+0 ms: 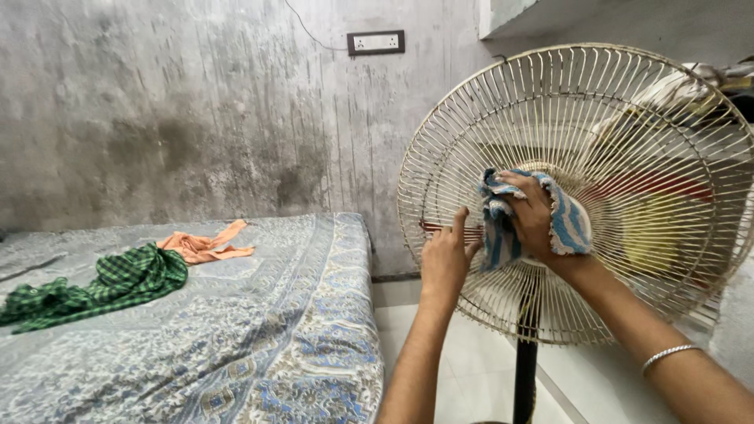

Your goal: The person wipes the metal cage of a standing fan using a cloth. They hold the fan steady with one hand while cleaning the bars and central hub with the other. The person rotates the fan head to access different sections of the cage.

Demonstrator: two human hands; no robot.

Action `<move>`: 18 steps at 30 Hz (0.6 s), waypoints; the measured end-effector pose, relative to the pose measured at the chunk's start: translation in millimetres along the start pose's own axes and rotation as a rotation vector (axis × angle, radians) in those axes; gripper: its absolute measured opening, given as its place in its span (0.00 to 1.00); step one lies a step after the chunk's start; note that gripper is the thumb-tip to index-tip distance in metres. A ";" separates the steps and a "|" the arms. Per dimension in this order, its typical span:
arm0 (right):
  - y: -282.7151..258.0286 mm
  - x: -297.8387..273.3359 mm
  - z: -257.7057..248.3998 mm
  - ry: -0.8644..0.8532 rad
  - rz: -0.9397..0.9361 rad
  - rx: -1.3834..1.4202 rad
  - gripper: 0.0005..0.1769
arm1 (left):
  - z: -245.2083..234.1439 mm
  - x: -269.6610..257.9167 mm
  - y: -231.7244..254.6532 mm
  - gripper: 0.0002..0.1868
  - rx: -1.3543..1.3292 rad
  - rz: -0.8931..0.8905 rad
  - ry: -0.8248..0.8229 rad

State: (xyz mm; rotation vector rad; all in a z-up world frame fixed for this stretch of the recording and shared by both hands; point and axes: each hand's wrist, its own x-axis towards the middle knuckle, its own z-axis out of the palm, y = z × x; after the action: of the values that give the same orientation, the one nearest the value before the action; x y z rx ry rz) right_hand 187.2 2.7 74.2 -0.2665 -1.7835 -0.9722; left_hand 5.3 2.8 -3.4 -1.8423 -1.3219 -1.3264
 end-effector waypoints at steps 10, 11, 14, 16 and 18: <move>15.9 43.5 69.6 -0.224 0.517 -0.175 0.11 | 13.0 1.1 -5.5 0.34 -0.102 -0.073 -0.059; 14.7 46.6 74.6 -0.243 0.433 -0.239 0.10 | 11.5 2.5 -5.2 0.29 -0.140 -0.107 -0.048; -2.5 21.0 59.6 -0.049 -0.147 -0.169 0.25 | 15.7 -10.7 -13.3 0.22 -0.200 -0.100 0.001; -10.2 2.9 54.5 -0.181 -0.108 -0.125 0.22 | 13.7 -44.1 -29.4 0.27 -0.167 0.057 0.063; -9.0 -25.9 48.7 -0.236 -0.104 -0.110 0.20 | 7.5 -83.6 -42.9 0.39 -0.106 0.090 -0.126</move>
State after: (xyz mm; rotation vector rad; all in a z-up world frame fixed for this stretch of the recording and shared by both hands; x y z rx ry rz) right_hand 160.0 38.5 41.1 -0.3731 -1.9758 -1.1539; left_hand -34.6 -8.5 -88.0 -2.0626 -1.2353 -1.2738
